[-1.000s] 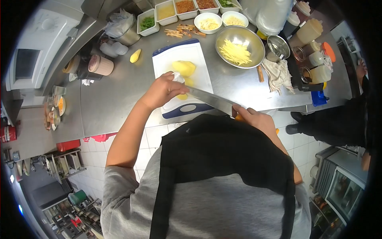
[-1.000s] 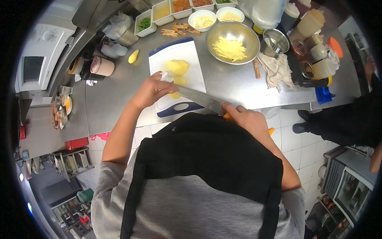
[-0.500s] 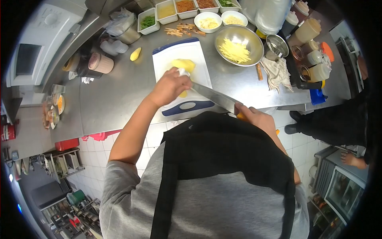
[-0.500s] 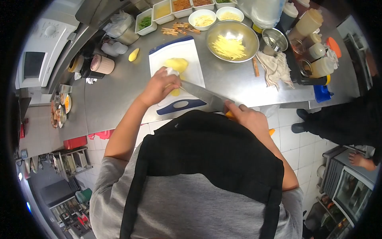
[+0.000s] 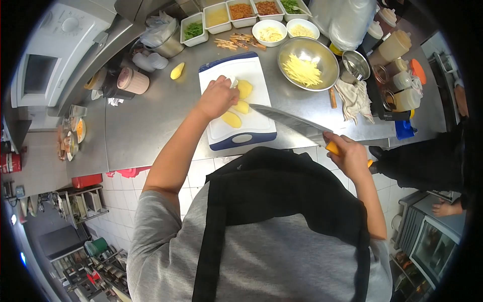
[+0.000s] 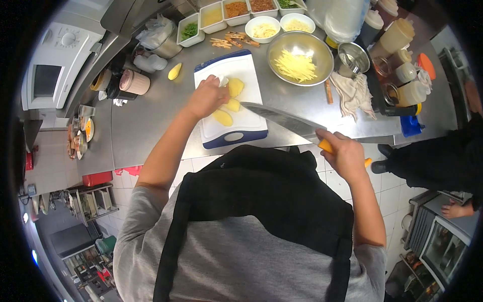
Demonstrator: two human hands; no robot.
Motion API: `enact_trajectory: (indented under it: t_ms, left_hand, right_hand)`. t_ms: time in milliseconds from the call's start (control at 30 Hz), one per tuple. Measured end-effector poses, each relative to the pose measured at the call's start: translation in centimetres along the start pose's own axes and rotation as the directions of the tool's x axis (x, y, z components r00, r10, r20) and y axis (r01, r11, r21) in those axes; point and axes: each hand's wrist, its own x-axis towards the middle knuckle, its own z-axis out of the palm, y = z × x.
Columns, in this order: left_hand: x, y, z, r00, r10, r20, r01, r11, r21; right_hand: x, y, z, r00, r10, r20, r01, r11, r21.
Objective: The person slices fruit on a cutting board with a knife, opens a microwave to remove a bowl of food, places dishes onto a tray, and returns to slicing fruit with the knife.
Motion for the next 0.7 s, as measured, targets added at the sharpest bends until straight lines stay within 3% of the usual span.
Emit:
enact_trajectory:
  t_ms: [133, 233, 433, 533, 700]
  left_hand:
    - [-0.9, -0.2, 0.7, 0.996, -0.037, -0.077, 0.031, 0.996, -0.082]
    - [-1.2, -0.5, 0.6, 0.996, 0.040, -0.081, -0.051, 0.988, -0.144]
    - [-0.8, 0.2, -0.8, 0.998, -0.009, 0.061, 0.019, 0.988, -0.154]
    - [-0.3, 0.0, -0.7, 0.997, 0.073, 0.036, -0.070, 0.994, -0.089]
    - [0.3, 0.6, -1.4, 0.988, 0.092, 0.125, -0.088, 0.995, -0.038]
  right_hand:
    - [0.9, -0.3, 0.6, 0.999, -0.049, -0.017, 0.049, 0.998, 0.033]
    - [1.0, -0.5, 0.3, 0.998, -0.061, -0.002, 0.061, 0.998, 0.003]
    - [1.3, -0.8, -0.4, 0.997, -0.080, 0.017, 0.081, 0.994, -0.072]
    - [1.5, -0.8, -0.2, 0.998, -0.055, 0.021, 0.056, 0.996, -0.070]
    - [1.3, -1.1, -0.1, 0.998, -0.062, -0.010, 0.061, 0.995, -0.080]
